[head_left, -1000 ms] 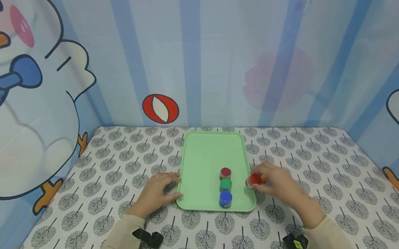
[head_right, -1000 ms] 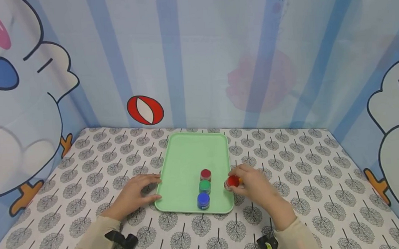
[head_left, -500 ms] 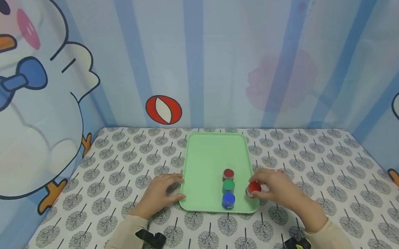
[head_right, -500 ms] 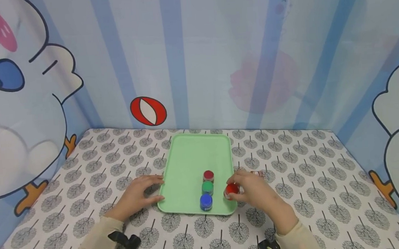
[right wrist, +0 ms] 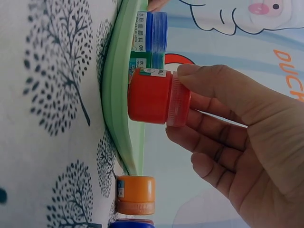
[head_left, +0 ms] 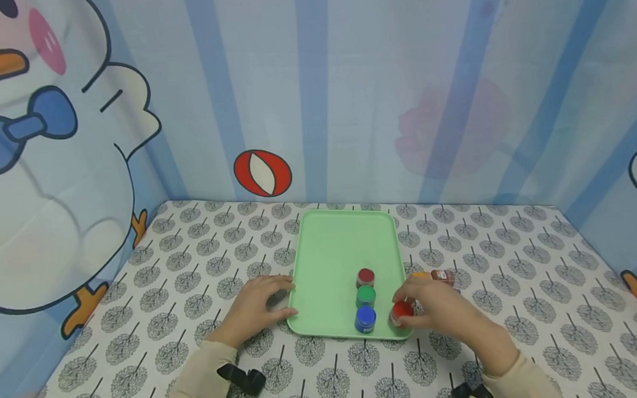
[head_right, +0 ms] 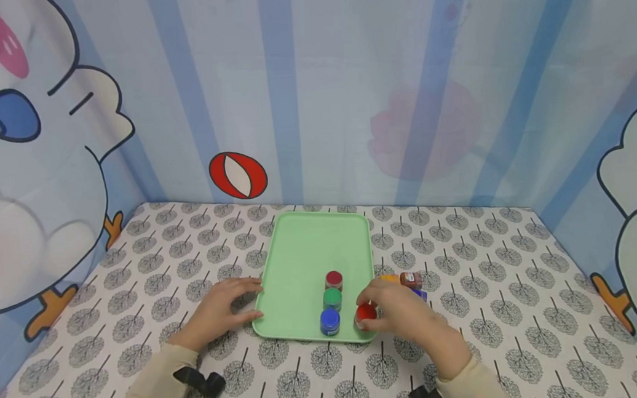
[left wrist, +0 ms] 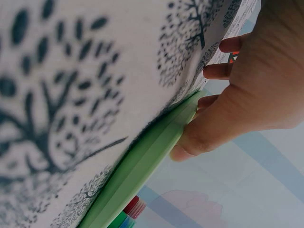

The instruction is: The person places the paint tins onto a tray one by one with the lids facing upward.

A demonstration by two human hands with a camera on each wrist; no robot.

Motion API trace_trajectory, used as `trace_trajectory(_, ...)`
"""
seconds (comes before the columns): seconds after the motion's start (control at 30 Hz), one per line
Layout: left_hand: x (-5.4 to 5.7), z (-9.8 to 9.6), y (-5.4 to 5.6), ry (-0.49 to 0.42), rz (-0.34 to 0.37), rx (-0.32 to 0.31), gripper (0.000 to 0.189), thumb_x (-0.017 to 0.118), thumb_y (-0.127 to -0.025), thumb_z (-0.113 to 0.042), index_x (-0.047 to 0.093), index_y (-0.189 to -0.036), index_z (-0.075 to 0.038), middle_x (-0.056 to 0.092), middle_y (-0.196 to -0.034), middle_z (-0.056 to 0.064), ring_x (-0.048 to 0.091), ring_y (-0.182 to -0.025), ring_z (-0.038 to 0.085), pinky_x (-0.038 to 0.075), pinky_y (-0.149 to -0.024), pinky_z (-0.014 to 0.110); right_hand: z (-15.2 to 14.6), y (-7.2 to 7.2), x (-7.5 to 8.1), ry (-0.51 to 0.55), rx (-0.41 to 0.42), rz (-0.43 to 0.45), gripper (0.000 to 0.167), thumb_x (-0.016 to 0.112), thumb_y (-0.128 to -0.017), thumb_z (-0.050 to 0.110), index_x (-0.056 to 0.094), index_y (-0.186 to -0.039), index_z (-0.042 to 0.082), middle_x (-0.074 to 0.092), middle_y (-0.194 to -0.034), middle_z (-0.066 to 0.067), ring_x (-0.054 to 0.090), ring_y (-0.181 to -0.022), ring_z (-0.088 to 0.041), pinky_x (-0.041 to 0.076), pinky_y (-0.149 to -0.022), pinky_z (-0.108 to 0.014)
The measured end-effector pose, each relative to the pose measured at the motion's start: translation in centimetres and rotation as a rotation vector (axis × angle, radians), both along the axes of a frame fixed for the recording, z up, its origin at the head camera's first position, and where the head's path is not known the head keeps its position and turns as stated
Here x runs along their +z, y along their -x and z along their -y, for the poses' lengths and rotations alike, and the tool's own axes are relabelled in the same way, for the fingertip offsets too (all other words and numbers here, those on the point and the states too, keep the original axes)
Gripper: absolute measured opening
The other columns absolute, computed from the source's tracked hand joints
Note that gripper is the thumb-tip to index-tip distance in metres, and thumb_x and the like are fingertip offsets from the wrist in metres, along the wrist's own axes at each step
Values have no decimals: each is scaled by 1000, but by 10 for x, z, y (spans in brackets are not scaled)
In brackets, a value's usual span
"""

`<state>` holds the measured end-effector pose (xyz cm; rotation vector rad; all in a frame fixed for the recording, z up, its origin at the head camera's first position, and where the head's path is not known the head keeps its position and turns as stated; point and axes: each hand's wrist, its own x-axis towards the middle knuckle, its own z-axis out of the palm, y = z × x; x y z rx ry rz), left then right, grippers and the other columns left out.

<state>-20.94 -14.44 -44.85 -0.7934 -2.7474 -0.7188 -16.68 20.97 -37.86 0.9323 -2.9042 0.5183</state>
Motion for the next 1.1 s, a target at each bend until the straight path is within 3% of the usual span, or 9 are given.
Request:
trace_trajectory(0.23,-1,1,-1,-9,7,3,45,76,-79,-41,66,-116,-17,62,-132,1,55,-125,29,39,-109,55,4,-1,-4,-13,15,33,28,79,-76,27,71,-99,11,67,-94,6,61,-88,-9,56,-79,-26)
trace_trajectory(0.6,0,1,0,-4,11,-3,46,75,-80,-41,66,-117,-17,62,-133,1,54,-126,29,38,-110,55,8,0,-5,-26,29,75,25,79,-78,24,71,-98,11,65,-93,5,59,-84,-6,55,-75,-24)
trace_trajectory(1.1,-1,1,1,-6,5,1,45,75,-79,-42,66,-117,-18,62,-133,0,55,-125,28,39,-109,55,11,0,-7,-57,4,58,28,79,-78,27,71,-101,12,65,-95,5,60,-84,-6,55,-75,-25)
